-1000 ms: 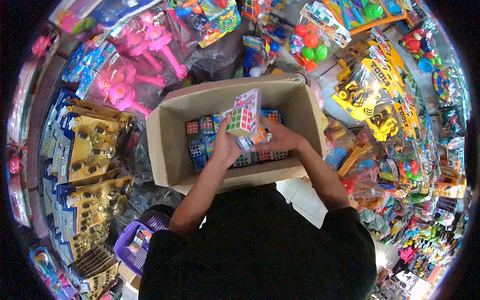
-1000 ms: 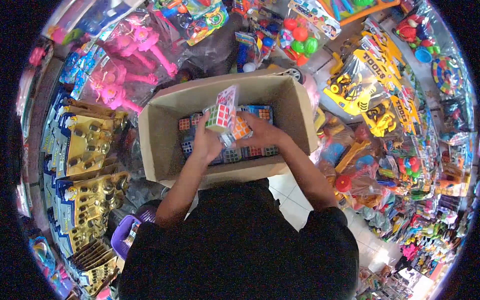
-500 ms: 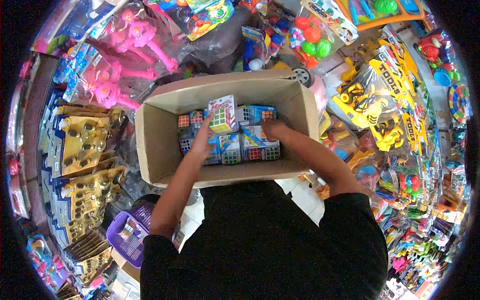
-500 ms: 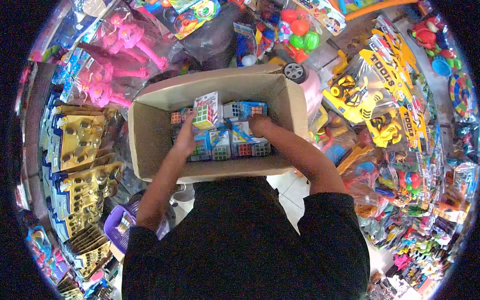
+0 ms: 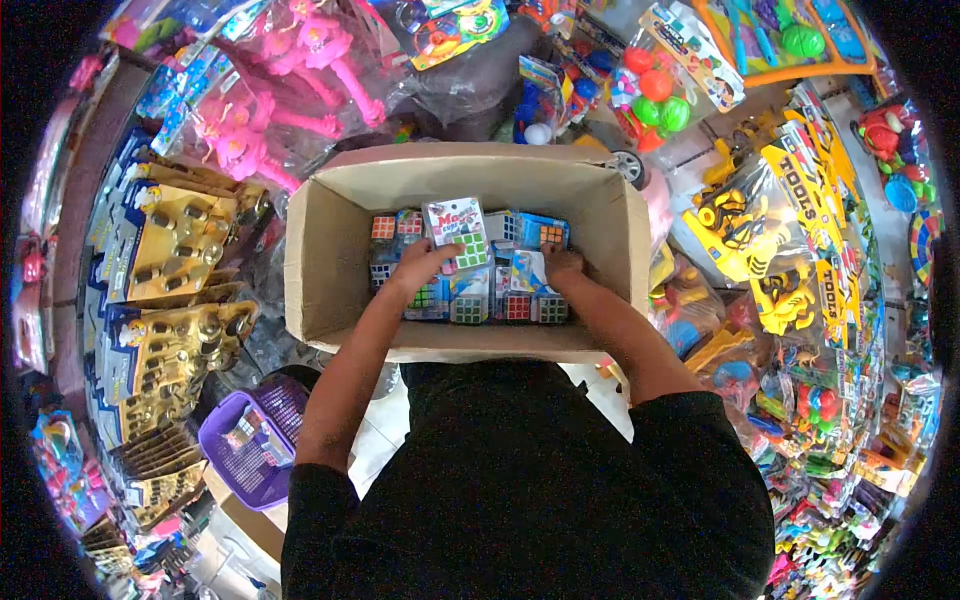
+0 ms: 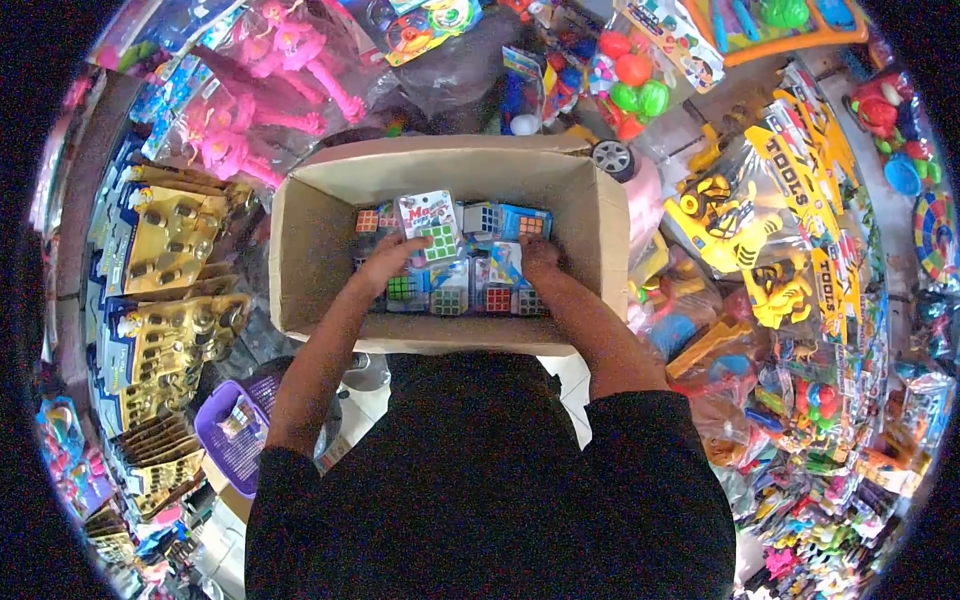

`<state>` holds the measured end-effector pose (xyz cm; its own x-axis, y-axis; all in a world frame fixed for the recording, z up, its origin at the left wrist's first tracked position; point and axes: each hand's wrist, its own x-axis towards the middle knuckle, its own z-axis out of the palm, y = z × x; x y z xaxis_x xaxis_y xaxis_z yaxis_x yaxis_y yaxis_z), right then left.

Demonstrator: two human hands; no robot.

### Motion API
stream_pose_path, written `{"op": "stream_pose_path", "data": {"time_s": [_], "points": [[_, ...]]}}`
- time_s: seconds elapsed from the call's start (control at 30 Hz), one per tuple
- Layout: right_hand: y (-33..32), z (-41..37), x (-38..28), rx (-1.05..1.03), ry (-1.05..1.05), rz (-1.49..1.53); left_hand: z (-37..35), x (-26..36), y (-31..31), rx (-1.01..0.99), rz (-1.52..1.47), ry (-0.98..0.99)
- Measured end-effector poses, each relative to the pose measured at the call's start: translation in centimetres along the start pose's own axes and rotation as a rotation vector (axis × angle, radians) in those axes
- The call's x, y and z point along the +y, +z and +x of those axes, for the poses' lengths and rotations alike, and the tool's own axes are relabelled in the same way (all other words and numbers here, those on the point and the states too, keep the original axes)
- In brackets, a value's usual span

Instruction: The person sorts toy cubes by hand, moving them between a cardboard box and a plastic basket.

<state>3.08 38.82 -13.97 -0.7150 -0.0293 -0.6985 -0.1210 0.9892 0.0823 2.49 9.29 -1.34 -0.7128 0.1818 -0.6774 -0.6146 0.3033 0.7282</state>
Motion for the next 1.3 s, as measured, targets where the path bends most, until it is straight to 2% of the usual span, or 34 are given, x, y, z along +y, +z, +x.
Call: {"op": "stream_pose_path", "data": {"time_s": [0.1,0.17,0.23,0.3,0.37,0.43,0.53,0.6,0.63,0.7,0.8,0.9,1.0,1.1,1.17,1.27,1.3], "points": [[0.6,0.4,0.7,0.074,-0.014,0.072,1.3,-0.7,0.1,-0.029,0.111,-0.015],[0.2,0.3,0.9,0.103,-0.043,-0.117,1.9,-0.6,0.4,-0.052,0.175,-0.004],[-1.9,-0.8,0.9,0.035,-0.087,-0.139,1.9,1.1,0.8,-0.063,0.333,-0.030],[-5.4,-1.1,0.5,-0.124,-0.145,0.006,3.0,0.9,1.1,-0.060,0.406,-0.092],[-6.6,0.4,-0.5,-0.187,-0.382,0.166,5.8,-1.3,1.5,-0.041,0.397,-0.184],[-6.3,0.0,-1.4,-0.035,-0.584,0.530,5.3,-1.2,2.6,-0.032,0.255,-0.264],[-7.6,-1.2,-3.8,-0.086,-0.590,0.721,5.5,-2.3,3.7,-0.103,0.024,-0.377],[-7.6,-2.0,-4.7,0.035,-0.520,0.684,5.2,-2.3,4.2,-0.120,-0.070,-0.445],[-7.5,-2.2,-4.9,0.096,-0.484,0.666,4.8,-2.1,4.4,-0.136,-0.062,-0.436],[-7.3,-1.7,-5.1,0.090,-0.460,0.679,4.0,-1.7,4.6,-0.167,-0.050,-0.416],[-6.5,-0.9,-4.9,0.067,-0.483,0.595,4.9,-2.0,3.9,-0.218,0.294,-0.492],[-3.9,1.0,-4.1,0.113,-0.525,0.449,1.8,1.7,3.2,-0.235,1.015,-0.248],[-5.4,-1.8,-3.6,0.103,-0.475,0.312,-0.4,1.5,0.9,-0.160,1.007,-0.054],[-5.9,-2.8,-3.7,0.076,-0.396,0.186,-7.2,0.2,0.1,0.193,0.756,0.280],[-5.2,-2.4,-3.6,0.097,-0.365,0.172,-12.0,1.1,0.2,0.390,0.818,0.298],[-2.3,0.1,-3.6,0.179,-0.379,0.176,-15.5,-1.2,0.5,0.696,0.874,0.471],[-3.1,-0.4,-3.6,0.094,-0.355,0.205,-15.9,-2.2,0.5,0.727,0.877,0.446]]}}
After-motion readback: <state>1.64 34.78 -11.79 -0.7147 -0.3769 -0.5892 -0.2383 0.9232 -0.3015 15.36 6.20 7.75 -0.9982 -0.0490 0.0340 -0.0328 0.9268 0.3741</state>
